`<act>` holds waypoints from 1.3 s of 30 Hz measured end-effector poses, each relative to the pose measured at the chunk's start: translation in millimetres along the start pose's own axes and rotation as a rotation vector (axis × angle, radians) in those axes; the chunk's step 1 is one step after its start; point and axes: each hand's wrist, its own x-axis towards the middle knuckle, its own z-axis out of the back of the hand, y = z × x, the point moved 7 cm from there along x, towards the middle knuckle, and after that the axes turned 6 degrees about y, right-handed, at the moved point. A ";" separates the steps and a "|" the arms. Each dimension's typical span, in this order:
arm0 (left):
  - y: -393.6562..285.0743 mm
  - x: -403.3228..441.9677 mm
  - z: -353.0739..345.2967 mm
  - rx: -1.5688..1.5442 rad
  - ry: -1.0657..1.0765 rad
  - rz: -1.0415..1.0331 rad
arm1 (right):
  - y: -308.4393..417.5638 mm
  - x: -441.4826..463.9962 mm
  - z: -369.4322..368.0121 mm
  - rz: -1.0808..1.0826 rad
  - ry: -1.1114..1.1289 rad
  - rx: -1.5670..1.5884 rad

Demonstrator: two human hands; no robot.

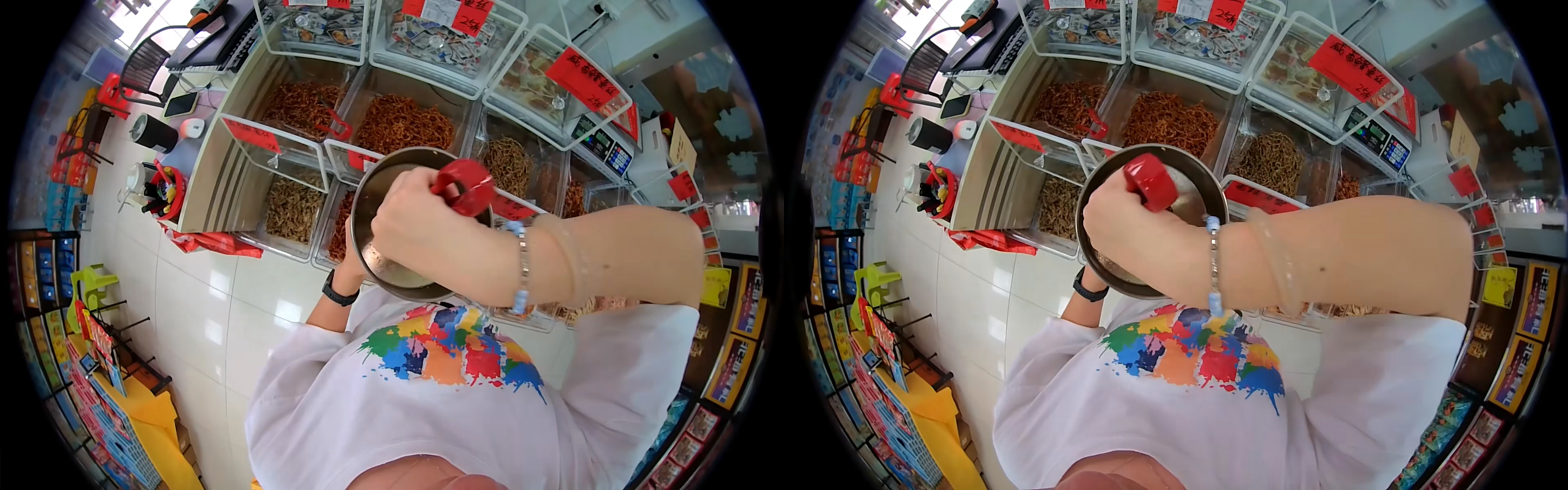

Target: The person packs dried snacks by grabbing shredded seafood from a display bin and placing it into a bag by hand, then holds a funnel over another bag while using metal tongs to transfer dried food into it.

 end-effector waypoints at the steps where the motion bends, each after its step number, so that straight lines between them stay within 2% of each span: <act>1: 3.8 -2.1 0.9 -0.017 -0.019 0.015 | 6.2 6.7 -8.0 -0.010 -0.014 -0.032; 5: 12.4 -9.1 6.0 -0.040 -0.013 0.043 | 9.3 12.8 -20.7 -0.037 -0.064 -0.098; 6: 14.9 -9.4 8.4 -0.038 0.001 0.047 | 3.1 9.1 -18.3 -0.026 -0.046 -0.082; 7: 17.5 -9.3 11.1 -0.037 0.012 0.050 | -3.0 5.9 -19.9 0.017 0.064 -0.079; 10: 20.2 -9.0 21.2 -0.039 0.019 0.054 | -41.2 -33.4 8.0 0.052 -0.053 0.020; 11: 23.4 -9.5 27.3 -0.035 0.006 0.068 | -54.7 -47.9 12.8 0.023 -0.125 0.063; 13: 37.7 -19.2 42.0 -0.044 -0.086 0.154 | -84.4 -74.1 12.5 -0.146 -0.131 0.184; 14: 47.2 -26.8 49.5 -0.055 -0.141 0.204 | -92.6 -85.3 16.8 -0.148 -0.129 0.181; 16: 64.3 -40.7 63.6 -0.077 -0.234 0.285 | -125.5 -107.2 16.1 -0.376 -0.127 0.419; 17: 71.0 -47.2 69.3 -0.088 -0.273 0.317 | -132.7 -111.3 5.9 -0.377 -0.125 0.417; 19: 80.8 -56.4 76.7 -0.100 -0.318 0.363 | -156.8 -120.6 -18.0 -0.501 -0.294 0.518; 24: 93.7 -66.4 82.1 -0.121 -0.362 0.418 | -187.0 -56.5 -135.3 -0.560 0.049 0.412; 25: 96.4 -67.5 81.7 -0.126 -0.366 0.426 | -183.9 -34.4 -152.9 -0.559 -0.011 0.430; 28: 100.7 -67.8 78.9 -0.134 -0.368 0.438 | -170.0 35.5 -218.0 -0.502 -0.007 0.459; 32: 103.9 -67.9 78.4 -0.129 -0.379 0.451 | -134.9 119.1 -281.8 -0.515 0.028 0.287; 33: 104.9 -69.8 79.1 -0.128 -0.384 0.454 | -128.8 132.1 -279.2 -0.531 0.029 0.226; 39: 109.0 -78.3 81.3 -0.141 -0.413 0.472 | -125.7 135.4 -266.5 -0.343 0.056 0.320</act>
